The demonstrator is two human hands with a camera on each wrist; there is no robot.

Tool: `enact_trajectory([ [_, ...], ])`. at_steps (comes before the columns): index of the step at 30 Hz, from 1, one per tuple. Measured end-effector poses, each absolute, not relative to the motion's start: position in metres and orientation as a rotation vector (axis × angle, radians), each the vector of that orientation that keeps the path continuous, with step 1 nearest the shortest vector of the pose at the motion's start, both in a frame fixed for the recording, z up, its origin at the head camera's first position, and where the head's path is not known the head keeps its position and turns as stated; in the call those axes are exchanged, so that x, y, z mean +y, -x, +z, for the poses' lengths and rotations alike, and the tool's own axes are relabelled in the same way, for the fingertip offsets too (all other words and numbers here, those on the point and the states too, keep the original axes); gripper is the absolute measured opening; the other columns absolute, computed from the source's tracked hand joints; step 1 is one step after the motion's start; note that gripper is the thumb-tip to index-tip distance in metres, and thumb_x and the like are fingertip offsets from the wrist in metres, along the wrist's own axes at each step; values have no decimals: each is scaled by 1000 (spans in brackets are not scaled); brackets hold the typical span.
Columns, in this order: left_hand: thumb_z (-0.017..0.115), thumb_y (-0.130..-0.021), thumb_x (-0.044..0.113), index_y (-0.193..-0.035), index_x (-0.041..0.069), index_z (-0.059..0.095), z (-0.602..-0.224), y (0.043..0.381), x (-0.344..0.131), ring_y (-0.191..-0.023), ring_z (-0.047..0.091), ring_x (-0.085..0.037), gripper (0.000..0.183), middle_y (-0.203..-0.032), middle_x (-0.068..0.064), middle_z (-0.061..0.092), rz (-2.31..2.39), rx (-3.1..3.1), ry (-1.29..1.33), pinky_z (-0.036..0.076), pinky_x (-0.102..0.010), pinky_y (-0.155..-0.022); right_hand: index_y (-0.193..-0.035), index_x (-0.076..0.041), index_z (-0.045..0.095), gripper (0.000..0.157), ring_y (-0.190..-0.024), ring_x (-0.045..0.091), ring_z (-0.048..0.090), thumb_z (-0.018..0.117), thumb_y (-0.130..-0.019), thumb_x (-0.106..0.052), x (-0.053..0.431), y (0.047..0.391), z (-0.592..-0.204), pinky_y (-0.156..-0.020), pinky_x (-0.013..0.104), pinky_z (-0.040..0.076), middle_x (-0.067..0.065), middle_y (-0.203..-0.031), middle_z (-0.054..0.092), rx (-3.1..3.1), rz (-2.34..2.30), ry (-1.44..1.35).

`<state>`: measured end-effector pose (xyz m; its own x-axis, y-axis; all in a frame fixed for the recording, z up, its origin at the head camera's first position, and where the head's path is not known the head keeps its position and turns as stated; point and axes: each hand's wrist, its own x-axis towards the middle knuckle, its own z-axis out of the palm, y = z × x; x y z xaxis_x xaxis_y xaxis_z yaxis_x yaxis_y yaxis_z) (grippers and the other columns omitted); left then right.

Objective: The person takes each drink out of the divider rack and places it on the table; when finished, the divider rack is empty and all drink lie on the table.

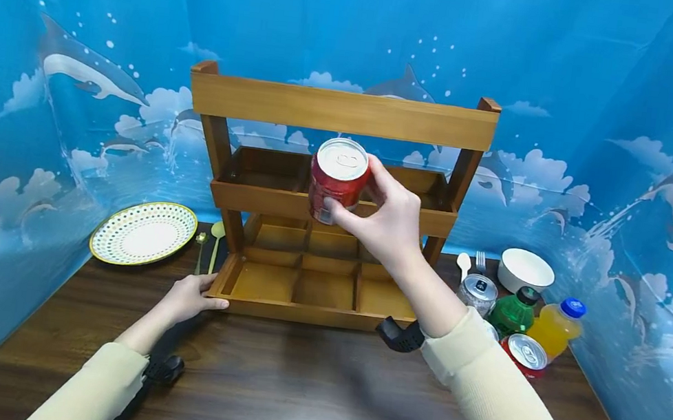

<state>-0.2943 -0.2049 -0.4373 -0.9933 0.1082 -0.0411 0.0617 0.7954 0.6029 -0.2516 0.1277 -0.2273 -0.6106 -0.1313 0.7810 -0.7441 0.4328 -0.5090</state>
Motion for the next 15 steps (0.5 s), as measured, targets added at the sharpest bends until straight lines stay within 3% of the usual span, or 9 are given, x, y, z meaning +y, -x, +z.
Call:
enact_trajectory([
  [4,70,-70,38,-129,1,43,-436,293,-205,-108,52,-34,74,-118,-22,55,978,2903,-146,43,-45,-87,-125,-10,49,61,-107,14,57,74,-69,-14,159,239,-236,-84,24,47,6,-117,59,-2123,1169,-614],
  [10,70,-72,34,-129,0,43,-436,292,-206,-108,52,-35,71,-117,-23,55,967,2916,-163,43,-45,-87,-126,-29,47,64,-104,14,58,75,-69,-24,215,236,-273,-79,17,46,2,-118,59,-2231,1081,-400],
  [15,69,-73,34,-129,-1,41,-439,294,-205,-107,53,-34,72,-117,-23,55,979,2899,-165,44,-44,-87,-129,-27,45,66,-93,-13,54,73,-70,-31,261,217,-297,-74,3,40,6,-117,59,-2323,979,-177],
])
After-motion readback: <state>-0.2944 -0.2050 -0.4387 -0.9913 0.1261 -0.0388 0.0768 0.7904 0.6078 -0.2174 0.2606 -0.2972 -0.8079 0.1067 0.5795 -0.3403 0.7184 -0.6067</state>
